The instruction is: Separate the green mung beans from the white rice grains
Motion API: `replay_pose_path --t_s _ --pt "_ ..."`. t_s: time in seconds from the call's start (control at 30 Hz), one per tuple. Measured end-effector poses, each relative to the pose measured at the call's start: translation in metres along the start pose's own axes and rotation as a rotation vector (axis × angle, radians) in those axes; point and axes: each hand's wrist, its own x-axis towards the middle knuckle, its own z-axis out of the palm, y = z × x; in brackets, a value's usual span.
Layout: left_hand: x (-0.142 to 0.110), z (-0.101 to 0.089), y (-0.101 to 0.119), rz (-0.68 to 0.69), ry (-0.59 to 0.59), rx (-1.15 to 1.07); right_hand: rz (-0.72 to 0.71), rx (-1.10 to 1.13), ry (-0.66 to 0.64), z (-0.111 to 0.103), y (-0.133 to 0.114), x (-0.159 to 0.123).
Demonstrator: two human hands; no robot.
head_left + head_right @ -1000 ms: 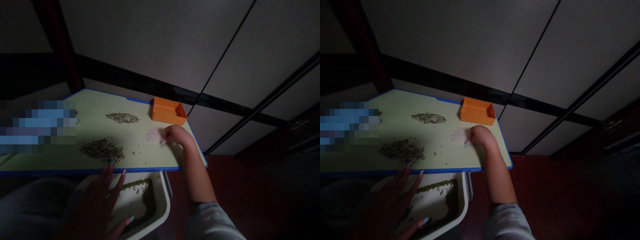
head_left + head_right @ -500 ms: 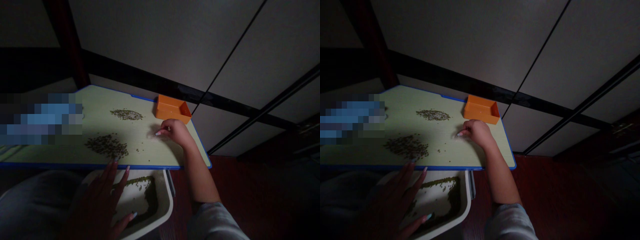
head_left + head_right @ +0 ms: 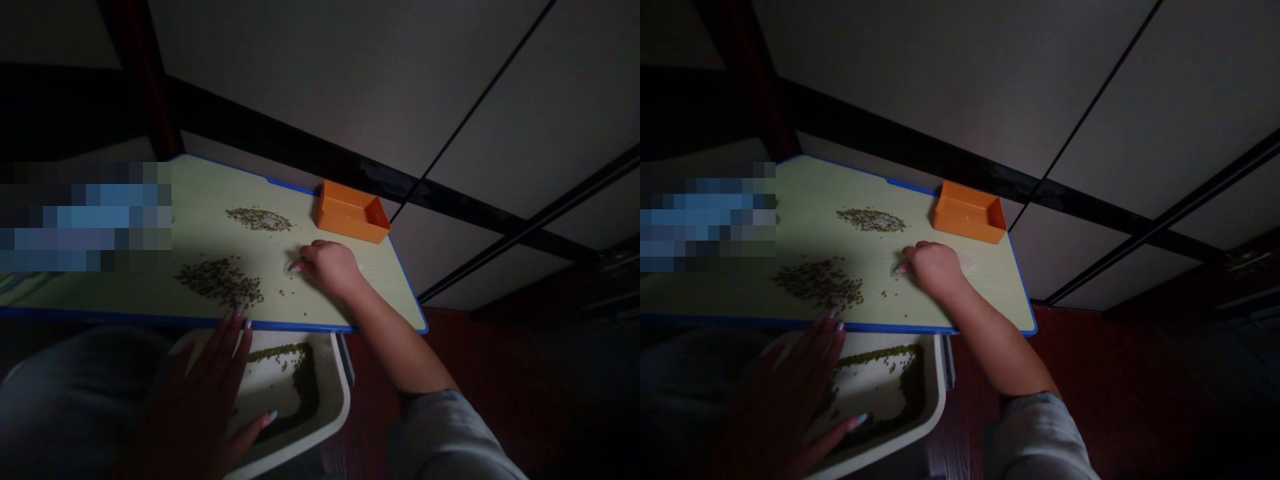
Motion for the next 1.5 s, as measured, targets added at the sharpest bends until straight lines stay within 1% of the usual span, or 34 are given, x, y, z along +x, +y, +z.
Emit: replay_pose_path --t_s 0.2,0.4,0.6,0.73,0.83,0.97,1.1,1.17,1.27,1.33,1.4,1.5 --pt "0.000 -0.002 -0.001 0.016 0.021 0.002 -0.089 0.112 0.000 0.000 0.003 -0.004" --pt "-0.003 -0.001 -0.002 0.018 -0.009 0.011 -0.165 0.231 -0.025 -0.004 0.008 -0.010" --pt "-0.002 -0.002 -0.001 0.020 0.004 0.022 -0.180 0.299 -0.094 -0.011 0.009 -0.017" --pt "-0.003 -0.001 -0.002 0.017 -0.016 0.025 -0.215 0.351 -0.182 -0.014 0.008 -0.020" --pt "-0.003 -0.001 -0.002 0.011 -0.024 0.017 -0.251 0.404 -0.244 -0.015 0.007 -0.022" --pt "-0.002 -0.001 -0.002 0.015 -0.016 0.017 -0.246 0.452 -0.274 -0.012 0.009 -0.023" --pt "-0.002 -0.001 -0.002 0.020 -0.004 0.012 -0.247 0.536 -0.251 -0.010 0.011 -0.023" --pt "-0.002 -0.001 -0.002 0.021 -0.015 0.016 -0.188 0.524 -0.203 -0.009 0.012 -0.022" --pt "-0.003 -0.001 -0.002 0.017 -0.019 0.018 -0.039 0.377 -0.101 -0.007 0.009 -0.019" --pt "-0.003 -0.002 -0.002 0.018 -0.017 0.017 0.007 0.271 -0.065 -0.004 0.007 -0.016" --pt "-0.003 -0.002 -0.002 0.024 -0.013 0.022 -0.005 0.231 -0.063 -0.002 0.004 -0.015" --pt "-0.002 -0.003 -0.002 0.029 -0.015 0.032 -0.045 0.261 -0.071 0.000 0.004 -0.014"
